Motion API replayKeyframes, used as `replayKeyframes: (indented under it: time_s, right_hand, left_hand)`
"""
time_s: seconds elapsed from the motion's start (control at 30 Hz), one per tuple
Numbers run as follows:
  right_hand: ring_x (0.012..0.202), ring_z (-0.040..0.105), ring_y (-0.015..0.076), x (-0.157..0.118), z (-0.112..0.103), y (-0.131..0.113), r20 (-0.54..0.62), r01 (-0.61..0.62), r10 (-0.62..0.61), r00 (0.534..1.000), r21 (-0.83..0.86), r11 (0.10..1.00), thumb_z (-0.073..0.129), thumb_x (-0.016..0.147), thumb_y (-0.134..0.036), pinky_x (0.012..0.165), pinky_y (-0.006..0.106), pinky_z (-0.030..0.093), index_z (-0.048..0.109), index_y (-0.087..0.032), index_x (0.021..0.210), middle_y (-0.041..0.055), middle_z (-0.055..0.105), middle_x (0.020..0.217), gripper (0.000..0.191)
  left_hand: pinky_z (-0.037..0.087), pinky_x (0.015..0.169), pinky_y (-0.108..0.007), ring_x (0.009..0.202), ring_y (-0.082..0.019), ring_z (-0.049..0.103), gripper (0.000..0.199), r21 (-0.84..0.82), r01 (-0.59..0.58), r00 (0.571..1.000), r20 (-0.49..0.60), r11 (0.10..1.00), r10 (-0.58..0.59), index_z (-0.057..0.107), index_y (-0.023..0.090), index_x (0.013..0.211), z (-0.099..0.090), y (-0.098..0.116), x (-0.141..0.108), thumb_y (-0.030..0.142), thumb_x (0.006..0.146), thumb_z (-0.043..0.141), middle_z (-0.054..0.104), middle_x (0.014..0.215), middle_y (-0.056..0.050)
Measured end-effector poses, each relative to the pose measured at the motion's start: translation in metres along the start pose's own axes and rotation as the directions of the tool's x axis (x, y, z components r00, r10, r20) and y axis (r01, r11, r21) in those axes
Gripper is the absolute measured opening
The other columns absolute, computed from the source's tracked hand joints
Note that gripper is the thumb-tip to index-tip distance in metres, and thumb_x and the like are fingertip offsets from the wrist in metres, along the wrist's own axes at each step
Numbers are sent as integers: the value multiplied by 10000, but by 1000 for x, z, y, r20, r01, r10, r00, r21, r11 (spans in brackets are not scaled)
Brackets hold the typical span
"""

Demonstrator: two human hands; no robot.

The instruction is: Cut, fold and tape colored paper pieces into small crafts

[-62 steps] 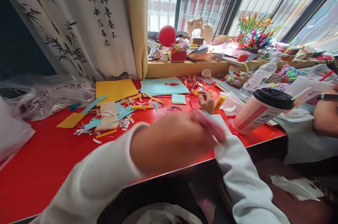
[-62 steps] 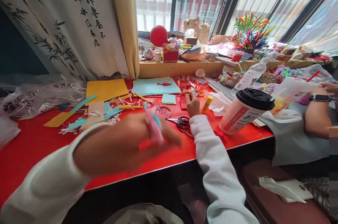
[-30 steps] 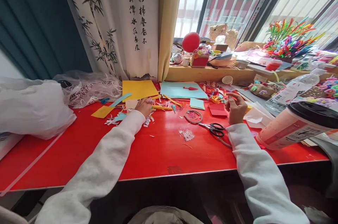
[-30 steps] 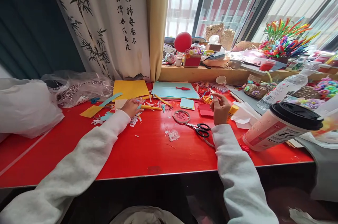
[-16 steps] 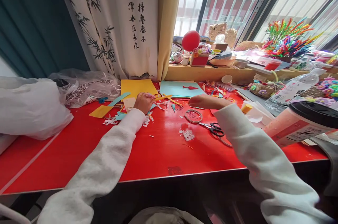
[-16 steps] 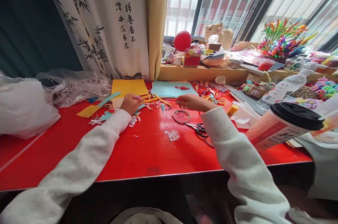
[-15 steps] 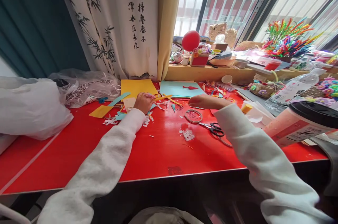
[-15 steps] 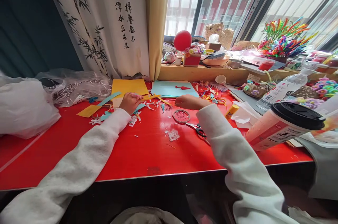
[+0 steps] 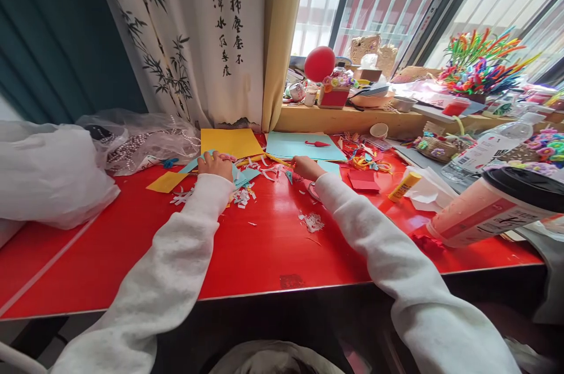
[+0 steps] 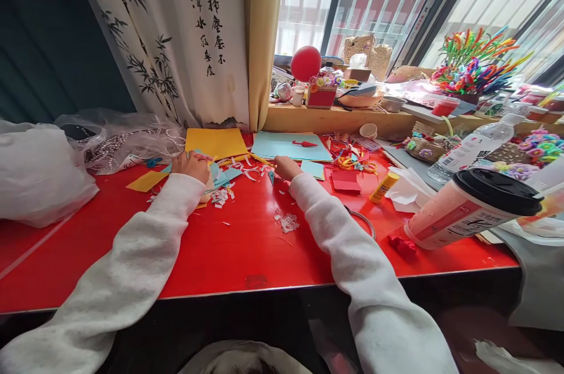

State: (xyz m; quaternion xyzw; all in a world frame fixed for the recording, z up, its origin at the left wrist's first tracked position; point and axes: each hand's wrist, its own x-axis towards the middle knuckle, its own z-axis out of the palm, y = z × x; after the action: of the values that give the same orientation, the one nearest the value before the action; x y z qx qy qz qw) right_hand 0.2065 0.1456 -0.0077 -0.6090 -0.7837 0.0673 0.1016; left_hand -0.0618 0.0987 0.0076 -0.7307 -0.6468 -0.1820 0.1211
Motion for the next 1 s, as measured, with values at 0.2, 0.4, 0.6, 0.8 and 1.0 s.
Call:
replayKeyframes:
  time_s: [0.2,0.4,0.6,0.8,1.0]
  right_hand:
    - [857,598,140,5,6,-6,-22,54,-51,998,126,991,459,821,-209,723,234,447,539,-165,1128,75,650,993,320]
    - [812,597,199,1,9,-9,85,-27,16,996,132,991,638,658,-211,678,239,431,645,-108,921,104,659,920,283]
    - [820,578,156,-16,11,-10,76,-34,19,997,203,979,568,699,-147,683,212,415,612,-128,969,83,630,965,274]
    - [798,544,140,-30,13,1,47,-14,2,999,251,968,626,699,-209,704,236,402,543,-140,1032,92,569,989,350]
    - [674,501,110,-30,15,6,30,-16,6,1000,352,936,694,627,-276,595,227,391,502,-137,935,53,548,890,389]
  left_hand:
    - [256,954,-513,1232,-343,277,318,79,-6,999,40,997,3,643,137,962,-8,21,-12,210,725,444,461,1206,-170]
    - [232,989,-488,1259,-330,248,299,114,-4,999,40,994,-1,652,122,930,-11,24,-15,215,744,438,419,1259,-171]
    - [272,980,-447,1185,-293,339,279,53,-63,998,3,997,63,635,132,920,-6,37,-15,212,759,422,500,1150,-149]
    - [332,940,-415,1128,-285,393,237,4,-134,991,2,991,134,636,164,882,8,43,-15,262,724,489,543,1052,-127]
    - [276,979,-472,1161,-323,367,218,-109,-143,990,5,984,144,650,151,850,9,42,-17,198,723,480,533,1085,-164]
